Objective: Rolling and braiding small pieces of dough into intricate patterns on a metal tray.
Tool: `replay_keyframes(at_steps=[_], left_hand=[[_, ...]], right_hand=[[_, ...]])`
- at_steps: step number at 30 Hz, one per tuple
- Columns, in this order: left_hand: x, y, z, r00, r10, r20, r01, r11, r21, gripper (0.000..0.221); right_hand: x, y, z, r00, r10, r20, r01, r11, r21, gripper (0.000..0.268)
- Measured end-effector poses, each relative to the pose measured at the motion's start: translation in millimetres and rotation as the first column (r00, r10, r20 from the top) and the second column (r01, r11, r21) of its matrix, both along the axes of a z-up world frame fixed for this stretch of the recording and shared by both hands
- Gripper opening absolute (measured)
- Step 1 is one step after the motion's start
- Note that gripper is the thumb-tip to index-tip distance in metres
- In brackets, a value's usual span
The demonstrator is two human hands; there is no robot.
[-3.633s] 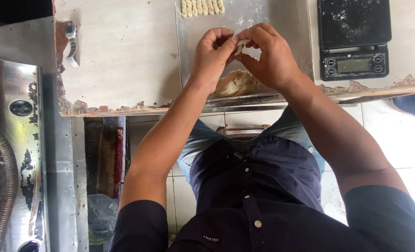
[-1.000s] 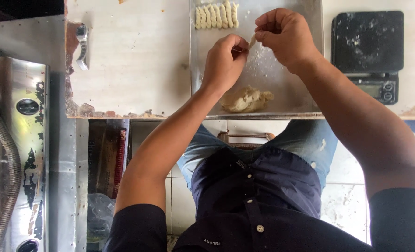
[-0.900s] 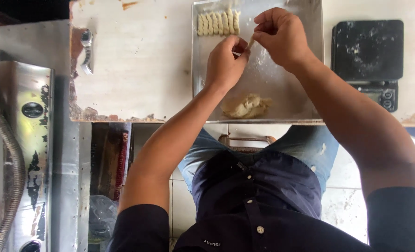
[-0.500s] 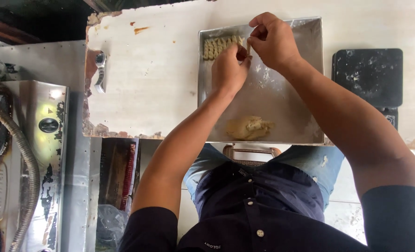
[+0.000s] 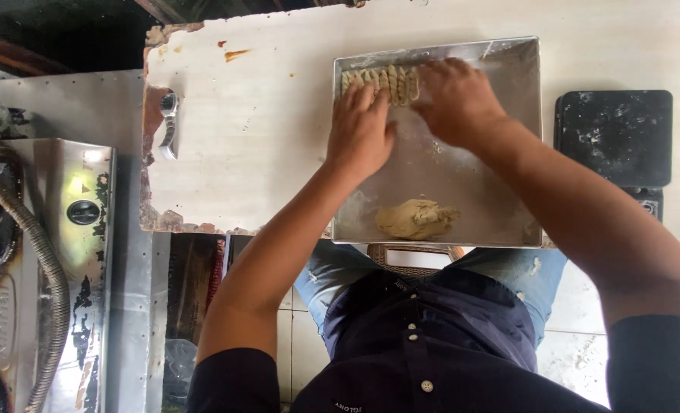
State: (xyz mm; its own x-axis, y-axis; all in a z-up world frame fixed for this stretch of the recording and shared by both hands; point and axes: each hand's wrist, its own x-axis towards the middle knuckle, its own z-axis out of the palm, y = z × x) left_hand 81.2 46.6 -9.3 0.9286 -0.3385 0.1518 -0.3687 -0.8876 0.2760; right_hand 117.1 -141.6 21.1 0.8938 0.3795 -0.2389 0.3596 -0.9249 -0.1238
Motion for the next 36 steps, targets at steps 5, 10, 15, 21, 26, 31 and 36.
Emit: replay_keyframes(at_steps=[5, 10, 15, 21, 26, 31, 36], left_hand=[[1, -13, -17, 0.973, 0.004, -0.23, 0.06, 0.961, 0.271, 0.074], [0, -13, -7, 0.96, 0.0, -0.28, 0.075, 0.963, 0.258, 0.074], [1, -12, -6, 0.954, -0.008, -0.298, 0.092, 0.959, 0.267, 0.074], [-11, -6, 4, 0.957, -0.001, -0.289, 0.066, 0.974, 0.216, 0.072], [-23, 17, 24, 0.999, 0.029, -0.02, -0.028, 0.999, 0.033, 0.061], [-11, 70, -15, 0.905, 0.228, 0.36, -0.032, 0.879, -0.476, 0.031], [-22, 97, -37, 0.917, 0.391, 0.084, -0.219, 0.668, -0.711, 0.028]], right_hand=[[-23, 7, -11, 0.993, -0.005, -0.122, 0.016, 0.996, 0.091, 0.083], [-29, 6, -12, 0.996, 0.038, -0.079, -0.037, 0.999, 0.02, 0.079], [-26, 5, -20, 0.998, 0.038, -0.056, -0.037, 0.999, 0.02, 0.078], [-29, 12, -22, 0.998, -0.012, -0.054, 0.013, 0.999, 0.032, 0.08], [-32, 10, -16, 0.993, -0.025, -0.116, 0.031, 0.998, 0.05, 0.079], [-36, 10, 1, 0.997, -0.06, -0.042, 0.065, 0.989, 0.135, 0.073], [-32, 1, -30, 0.982, -0.086, 0.167, 0.041, 0.966, 0.256, 0.063]])
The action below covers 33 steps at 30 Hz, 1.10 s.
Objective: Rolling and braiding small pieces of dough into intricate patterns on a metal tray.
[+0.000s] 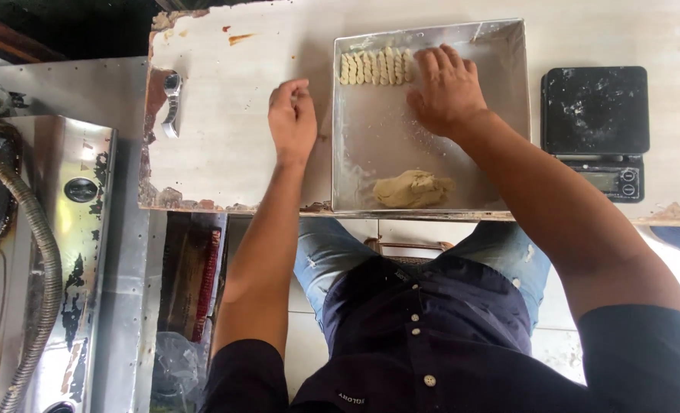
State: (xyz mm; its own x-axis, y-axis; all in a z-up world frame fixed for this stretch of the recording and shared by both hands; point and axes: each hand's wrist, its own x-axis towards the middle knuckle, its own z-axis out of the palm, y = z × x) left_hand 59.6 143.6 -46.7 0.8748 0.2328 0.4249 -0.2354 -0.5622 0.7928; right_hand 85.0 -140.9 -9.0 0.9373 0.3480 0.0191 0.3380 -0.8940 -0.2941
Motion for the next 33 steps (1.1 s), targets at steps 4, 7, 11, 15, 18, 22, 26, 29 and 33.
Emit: replay_keyframes(at_steps=[4, 7, 11, 15, 18, 22, 26, 29, 33], left_hand=[[-5, -7, -6, 0.997, 0.013, 0.079, -0.017, 0.999, 0.045, 0.026], [-3, -6, -8, 0.992, 0.0, 0.124, -0.01, 0.997, 0.081, 0.022], [-2, -4, -9, 0.995, -0.004, 0.096, -0.003, 0.997, 0.073, 0.023], [1, -7, -13, 0.996, 0.005, 0.092, -0.017, 0.991, 0.131, 0.019], [6, -8, -14, 0.993, -0.004, 0.122, -0.018, 0.984, 0.179, 0.017], [7, -9, -18, 0.995, 0.034, 0.095, -0.053, 0.978, 0.204, 0.015], [7, -12, -17, 0.998, 0.065, 0.013, -0.066, 0.972, 0.224, 0.014], [12, -11, -23, 0.996, 0.083, 0.022, -0.086, 0.966, 0.246, 0.015], [11, -12, -20, 0.996, 0.086, 0.004, -0.085, 0.963, 0.256, 0.016]], right_hand=[[-3, 5, 12, 0.997, 0.022, -0.073, -0.026, 0.998, -0.061, 0.054], [3, 7, 5, 0.999, 0.052, -0.004, -0.052, 0.999, 0.001, 0.054], [8, 9, -12, 0.992, 0.107, 0.064, -0.107, 0.994, -0.013, 0.058], [10, 14, -9, 0.987, 0.119, 0.111, -0.121, 0.993, 0.012, 0.052], [12, 19, -2, 0.99, 0.138, -0.009, -0.139, 0.99, -0.012, 0.058], [15, 21, -11, 0.981, 0.176, 0.085, -0.175, 0.984, -0.014, 0.054], [17, 27, -11, 0.979, 0.197, 0.053, -0.197, 0.98, -0.02, 0.049], [16, 30, -4, 0.98, 0.192, 0.055, -0.192, 0.981, -0.012, 0.051], [17, 34, -5, 0.972, 0.214, 0.094, -0.218, 0.976, 0.027, 0.057]])
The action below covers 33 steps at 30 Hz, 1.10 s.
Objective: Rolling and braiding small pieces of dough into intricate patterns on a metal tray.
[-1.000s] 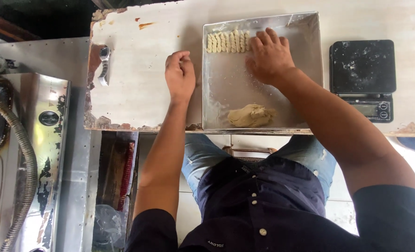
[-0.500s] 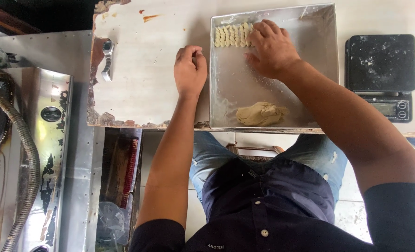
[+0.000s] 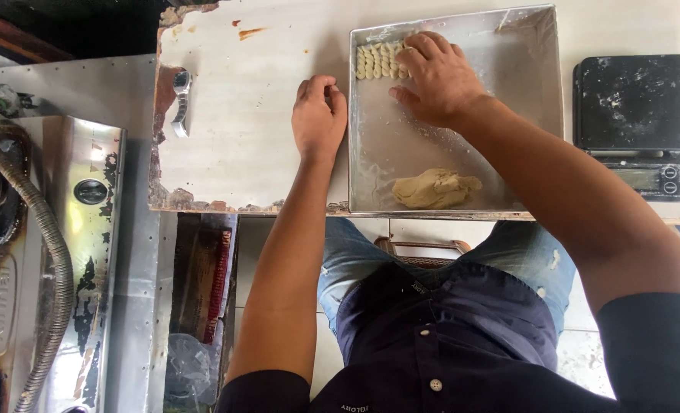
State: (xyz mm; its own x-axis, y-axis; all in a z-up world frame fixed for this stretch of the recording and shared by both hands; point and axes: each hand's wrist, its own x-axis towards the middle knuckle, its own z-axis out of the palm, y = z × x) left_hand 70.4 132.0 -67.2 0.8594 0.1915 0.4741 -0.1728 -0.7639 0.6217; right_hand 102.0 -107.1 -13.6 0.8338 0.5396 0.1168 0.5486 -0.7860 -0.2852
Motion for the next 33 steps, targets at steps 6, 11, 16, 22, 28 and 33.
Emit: replay_keyframes(at_steps=[6, 11, 16, 22, 28, 33], left_hand=[[1, 1, -3, 0.999, 0.007, -0.033, -0.006, 1.0, 0.01, 0.017], [4, 2, -8, 0.998, 0.01, -0.063, -0.009, 1.0, 0.014, 0.019], [3, 1, -7, 0.998, 0.02, -0.058, -0.019, 0.999, 0.028, 0.019], [2, 0, -3, 0.996, 0.029, -0.089, -0.028, 1.0, 0.011, 0.02], [1, -1, 0, 0.992, 0.033, -0.119, -0.032, 0.999, 0.007, 0.021], [0, -2, 4, 0.986, 0.042, -0.158, -0.044, 0.999, -0.008, 0.021]], right_hand=[[3, 9, -2, 1.0, -0.011, -0.024, 0.011, 1.0, -0.013, 0.051], [2, 17, -4, 1.0, -0.012, 0.018, 0.013, 0.997, -0.072, 0.053], [6, 23, -12, 0.996, -0.005, 0.088, 0.011, 0.998, -0.067, 0.061], [13, 32, -19, 0.996, 0.02, 0.09, -0.011, 0.995, -0.094, 0.058], [14, 40, -21, 0.99, 0.045, 0.131, -0.034, 0.996, -0.087, 0.058], [16, 49, -19, 0.988, 0.034, 0.153, -0.026, 0.998, -0.054, 0.055]])
